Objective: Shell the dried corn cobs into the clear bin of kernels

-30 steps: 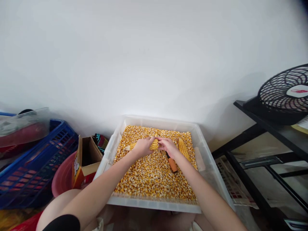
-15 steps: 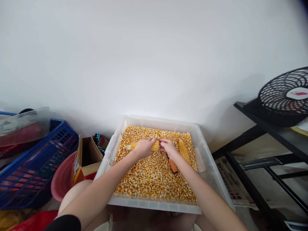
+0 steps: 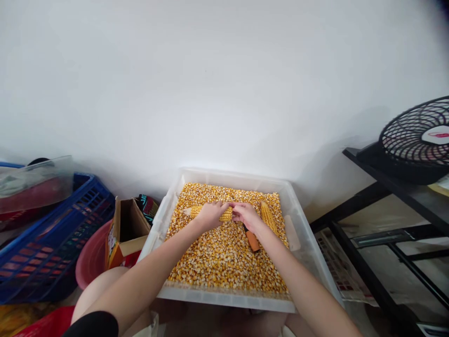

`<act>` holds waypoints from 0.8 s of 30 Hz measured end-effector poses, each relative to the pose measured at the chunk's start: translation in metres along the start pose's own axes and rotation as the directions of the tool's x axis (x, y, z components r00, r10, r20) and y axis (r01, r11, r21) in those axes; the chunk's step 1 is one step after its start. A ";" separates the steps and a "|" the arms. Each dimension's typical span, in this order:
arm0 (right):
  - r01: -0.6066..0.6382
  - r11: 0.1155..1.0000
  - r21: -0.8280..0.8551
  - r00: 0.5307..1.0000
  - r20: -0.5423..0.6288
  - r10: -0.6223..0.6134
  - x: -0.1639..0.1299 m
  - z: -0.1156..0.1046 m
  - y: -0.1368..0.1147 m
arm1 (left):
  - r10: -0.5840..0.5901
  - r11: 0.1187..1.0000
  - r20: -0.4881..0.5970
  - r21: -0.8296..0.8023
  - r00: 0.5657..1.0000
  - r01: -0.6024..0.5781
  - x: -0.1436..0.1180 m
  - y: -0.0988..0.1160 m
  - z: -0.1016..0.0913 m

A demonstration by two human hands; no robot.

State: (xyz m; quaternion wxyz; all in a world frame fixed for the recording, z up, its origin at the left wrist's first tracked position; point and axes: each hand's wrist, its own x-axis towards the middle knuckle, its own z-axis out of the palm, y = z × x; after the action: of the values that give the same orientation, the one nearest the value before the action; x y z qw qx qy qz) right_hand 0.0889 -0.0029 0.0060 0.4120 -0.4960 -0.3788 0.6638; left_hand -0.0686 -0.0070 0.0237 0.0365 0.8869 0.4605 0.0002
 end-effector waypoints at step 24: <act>-0.075 0.993 0.095 0.995 -0.063 0.081 0.001 0.000 0.005 | 0.078 0.995 -0.020 0.060 0.997 -0.076 0.001 -0.001 0.001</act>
State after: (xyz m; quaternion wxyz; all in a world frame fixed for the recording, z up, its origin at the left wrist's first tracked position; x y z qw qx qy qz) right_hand 0.0876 -0.0034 0.0012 0.4206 -0.5127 -0.3141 0.6793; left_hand -0.0691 -0.0058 0.0230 0.0052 0.9046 0.4262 -0.0022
